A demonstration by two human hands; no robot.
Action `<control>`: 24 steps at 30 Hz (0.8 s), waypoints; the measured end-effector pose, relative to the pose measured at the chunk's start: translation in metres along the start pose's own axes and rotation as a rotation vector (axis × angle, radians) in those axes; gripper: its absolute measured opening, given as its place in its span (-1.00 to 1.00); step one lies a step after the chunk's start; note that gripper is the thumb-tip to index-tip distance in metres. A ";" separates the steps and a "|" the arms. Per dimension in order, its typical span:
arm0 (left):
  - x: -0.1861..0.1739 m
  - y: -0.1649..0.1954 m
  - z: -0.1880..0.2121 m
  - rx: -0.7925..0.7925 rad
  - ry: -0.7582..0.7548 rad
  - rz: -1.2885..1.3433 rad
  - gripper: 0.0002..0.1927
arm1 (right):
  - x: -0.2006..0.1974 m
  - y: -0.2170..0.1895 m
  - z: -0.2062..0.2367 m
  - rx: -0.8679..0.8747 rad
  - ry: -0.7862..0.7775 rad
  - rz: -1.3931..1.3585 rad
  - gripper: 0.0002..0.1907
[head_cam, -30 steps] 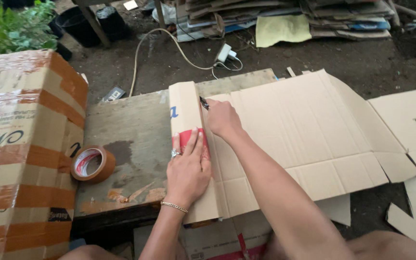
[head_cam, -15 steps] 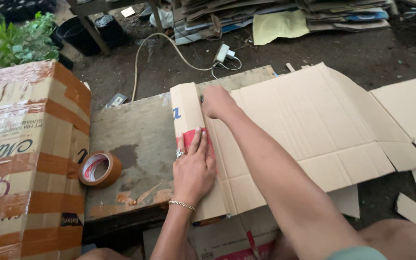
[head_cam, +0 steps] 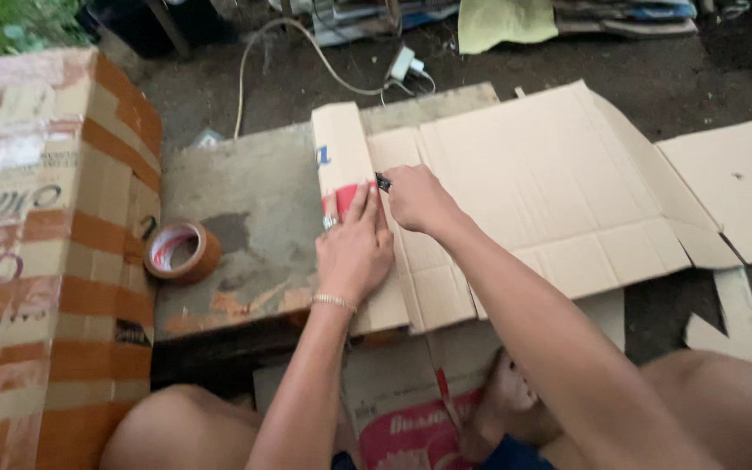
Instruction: The person wraps a cylindrical food tin with a flat sheet of cardboard, rolling the tin inside the cardboard and folding the flaps around it. They use a utility knife to trim the cardboard and then pull tape from a roll to secure the wrapped package.
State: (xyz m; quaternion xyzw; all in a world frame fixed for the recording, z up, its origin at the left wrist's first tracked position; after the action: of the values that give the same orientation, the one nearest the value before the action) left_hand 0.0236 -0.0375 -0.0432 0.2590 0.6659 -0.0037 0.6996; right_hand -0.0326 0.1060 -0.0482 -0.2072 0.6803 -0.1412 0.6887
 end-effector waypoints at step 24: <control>-0.001 0.002 0.002 -0.022 -0.001 0.033 -0.35 | 0.026 -0.049 0.299 -0.192 0.145 0.207 -0.69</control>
State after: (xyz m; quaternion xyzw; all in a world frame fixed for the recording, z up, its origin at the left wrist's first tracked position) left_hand 0.0261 -0.0365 -0.0415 0.2623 0.6613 0.0153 0.7026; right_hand 0.2701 0.0790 -0.0507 -0.1898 0.7564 -0.0184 0.6257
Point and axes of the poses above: each hand's wrist, its own z-axis away from the middle knuckle, its own x-axis out of the palm, y = z × x, the point moved 3 cm from there along -z, towards the middle knuckle, and after that the axes turned 6 degrees about -y, right-handed, at the moved point
